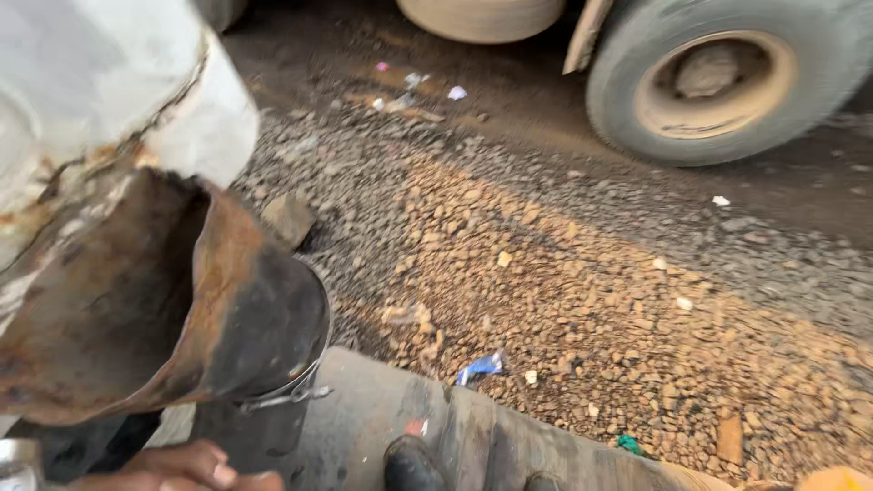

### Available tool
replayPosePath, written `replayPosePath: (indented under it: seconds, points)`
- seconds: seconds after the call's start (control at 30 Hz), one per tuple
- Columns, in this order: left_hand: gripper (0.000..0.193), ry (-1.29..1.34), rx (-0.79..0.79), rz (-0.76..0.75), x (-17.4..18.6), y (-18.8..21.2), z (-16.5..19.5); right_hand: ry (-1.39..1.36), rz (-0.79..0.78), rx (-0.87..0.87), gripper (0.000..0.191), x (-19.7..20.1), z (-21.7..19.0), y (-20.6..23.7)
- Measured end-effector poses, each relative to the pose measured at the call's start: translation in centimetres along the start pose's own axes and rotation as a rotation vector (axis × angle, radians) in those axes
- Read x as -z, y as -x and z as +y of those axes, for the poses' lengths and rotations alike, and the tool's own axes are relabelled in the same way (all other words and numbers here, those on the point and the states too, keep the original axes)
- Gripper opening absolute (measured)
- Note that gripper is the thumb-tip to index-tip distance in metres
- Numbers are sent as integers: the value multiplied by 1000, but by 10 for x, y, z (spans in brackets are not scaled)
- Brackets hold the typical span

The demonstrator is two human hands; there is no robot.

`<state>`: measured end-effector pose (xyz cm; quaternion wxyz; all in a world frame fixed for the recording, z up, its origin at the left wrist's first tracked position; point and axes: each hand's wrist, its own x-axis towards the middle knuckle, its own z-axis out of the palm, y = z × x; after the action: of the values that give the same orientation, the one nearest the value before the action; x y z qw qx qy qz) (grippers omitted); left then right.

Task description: The person uses a wrench to tighten a bolt on a clamp securing a section of a rusty exhaust pipe under a vehicle. The person repeatedly turns the wrench to secure the pipe in place.

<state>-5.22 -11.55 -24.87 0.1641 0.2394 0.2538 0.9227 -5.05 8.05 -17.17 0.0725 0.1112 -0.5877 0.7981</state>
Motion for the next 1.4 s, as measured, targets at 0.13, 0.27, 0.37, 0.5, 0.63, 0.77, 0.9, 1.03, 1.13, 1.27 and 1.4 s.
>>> replayPosePath:
  seconds: [0.13, 0.27, 0.37, 0.5, 0.63, 0.77, 0.9, 1.03, 1.13, 1.27, 1.4]
  points:
    - [37, -529, -256, 577, -102, 17, -9, -23, -39, 58, 20, -41, -5, 30]
    - [38, -914, -305, 888, -154, -27, -16, -129, -11, -55, 18, -62, 7, 54]
    - [35, -923, -197, 895, -184, -36, -6, -201, 44, -218, 22, -55, 15, 64]
    - [36, -897, -209, 766, -190, -33, -10, -151, 17, -128, 33, -41, 10, 69]
    - [38, -803, -210, 680, -174, -20, -28, 222, 57, -15, 42, -35, 10, 76]
    - [39, -833, -222, 688, -169, -5, -37, 361, 76, -5, 41, -32, 18, 87]
    - [44, -794, -264, 683, -177, 0, -32, 383, 73, 49, 43, -29, 19, 90]
    - [40, -833, -328, 669, -176, 2, -24, 433, 96, 40, 44, -33, 22, 87]
    - [42, -911, -222, 708, -173, 4, -23, 311, 109, 96, 46, -38, 33, 89]
    - [42, -938, -228, 700, -168, 6, -26, 358, 155, 91, 46, -34, 46, 97]
    - [39, -867, -245, 679, -163, 7, -31, 352, 121, 60, 42, -26, 51, 99]
